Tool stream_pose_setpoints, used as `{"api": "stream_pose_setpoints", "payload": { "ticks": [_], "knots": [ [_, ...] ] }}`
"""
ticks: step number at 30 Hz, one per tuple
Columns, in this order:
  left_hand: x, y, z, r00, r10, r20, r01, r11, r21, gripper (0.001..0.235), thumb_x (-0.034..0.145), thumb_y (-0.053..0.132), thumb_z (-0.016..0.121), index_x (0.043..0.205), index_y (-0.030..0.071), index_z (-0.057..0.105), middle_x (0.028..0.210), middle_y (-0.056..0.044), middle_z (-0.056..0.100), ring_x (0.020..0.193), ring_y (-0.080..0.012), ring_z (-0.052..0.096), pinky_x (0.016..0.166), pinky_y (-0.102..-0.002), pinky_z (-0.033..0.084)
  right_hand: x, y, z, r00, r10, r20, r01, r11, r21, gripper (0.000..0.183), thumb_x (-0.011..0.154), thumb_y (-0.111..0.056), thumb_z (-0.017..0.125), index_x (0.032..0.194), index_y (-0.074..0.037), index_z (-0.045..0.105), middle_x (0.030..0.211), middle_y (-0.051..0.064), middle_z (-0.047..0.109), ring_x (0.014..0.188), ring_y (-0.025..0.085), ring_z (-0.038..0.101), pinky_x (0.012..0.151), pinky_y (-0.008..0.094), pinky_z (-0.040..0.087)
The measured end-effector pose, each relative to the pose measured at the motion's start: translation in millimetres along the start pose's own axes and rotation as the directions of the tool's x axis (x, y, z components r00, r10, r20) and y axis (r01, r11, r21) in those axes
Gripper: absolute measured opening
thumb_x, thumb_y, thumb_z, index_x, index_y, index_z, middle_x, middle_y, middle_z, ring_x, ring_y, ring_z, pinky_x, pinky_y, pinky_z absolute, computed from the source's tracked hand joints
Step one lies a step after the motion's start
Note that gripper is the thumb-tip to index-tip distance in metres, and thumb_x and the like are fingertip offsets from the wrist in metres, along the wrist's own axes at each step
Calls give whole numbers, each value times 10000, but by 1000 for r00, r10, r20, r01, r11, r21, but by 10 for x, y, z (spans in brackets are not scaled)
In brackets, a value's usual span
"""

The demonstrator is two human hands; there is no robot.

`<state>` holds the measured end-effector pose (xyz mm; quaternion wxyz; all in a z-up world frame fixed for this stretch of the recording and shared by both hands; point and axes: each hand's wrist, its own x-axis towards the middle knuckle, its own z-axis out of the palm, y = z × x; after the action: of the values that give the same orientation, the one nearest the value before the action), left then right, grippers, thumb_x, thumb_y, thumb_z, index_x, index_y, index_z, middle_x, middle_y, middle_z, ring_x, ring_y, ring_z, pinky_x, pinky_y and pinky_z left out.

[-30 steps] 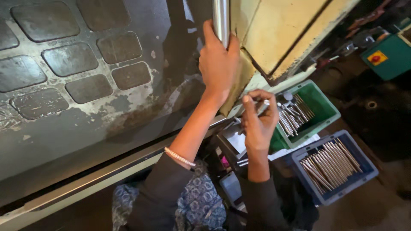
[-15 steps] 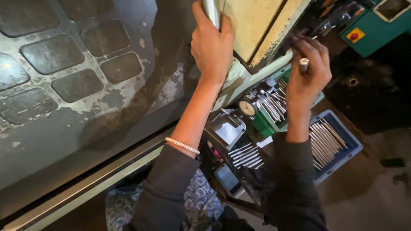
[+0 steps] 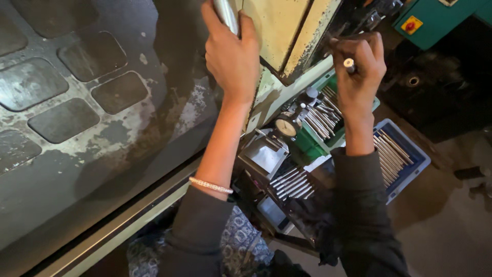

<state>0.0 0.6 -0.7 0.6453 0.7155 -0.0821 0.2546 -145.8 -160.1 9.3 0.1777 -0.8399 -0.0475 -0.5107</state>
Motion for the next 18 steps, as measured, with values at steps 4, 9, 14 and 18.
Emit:
{"api": "stream_pose_setpoints", "payload": {
  "ticks": [4, 9, 14, 18],
  "knots": [
    [-4, -14, -19, 1000, 7, 23, -6, 999, -45, 556, 975, 339, 609, 1446, 117, 413, 914, -222, 765, 868, -475, 717, 803, -584, 530, -24, -39, -1, 1000, -12, 2, 12, 999, -50, 163, 1019, 149, 726, 1096, 20, 663, 1080, 111, 597, 920, 197, 622, 773, 283, 498],
    [-3, 14, -39, 999, 32, 14, -31, 999, -24, 516, 977, 331, 600, 1417, 138, 412, 932, -211, 762, 854, -469, 713, 778, -590, 523, -111, -203, 64, 999, 30, -20, -31, 999, -33, 304, 1002, 184, 603, 1235, -1, 665, 1154, 121, 555, 915, 172, 618, 752, 264, 510],
    [-18, 52, -53, 1000, 15, 13, -15, 1000, -18, 462, 972, 323, 597, 1372, 152, 440, 901, -204, 758, 833, -472, 706, 759, -594, 519, -84, -274, 110, 997, -7, -78, 0, 996, -88, 355, 928, 197, 539, 1194, 0, 667, 1136, 135, 596, 995, 232, 632, 816, 311, 524],
    [-24, 37, -57, 999, 54, 5, -54, 997, -55, 446, 986, 312, 602, 1368, 145, 444, 912, -193, 764, 843, -465, 713, 773, -589, 520, -93, -290, 141, 996, 7, -94, -16, 996, -93, 408, 884, 199, 520, 1209, 6, 676, 1150, 155, 611, 1040, 278, 637, 832, 341, 531]
  ]
}}
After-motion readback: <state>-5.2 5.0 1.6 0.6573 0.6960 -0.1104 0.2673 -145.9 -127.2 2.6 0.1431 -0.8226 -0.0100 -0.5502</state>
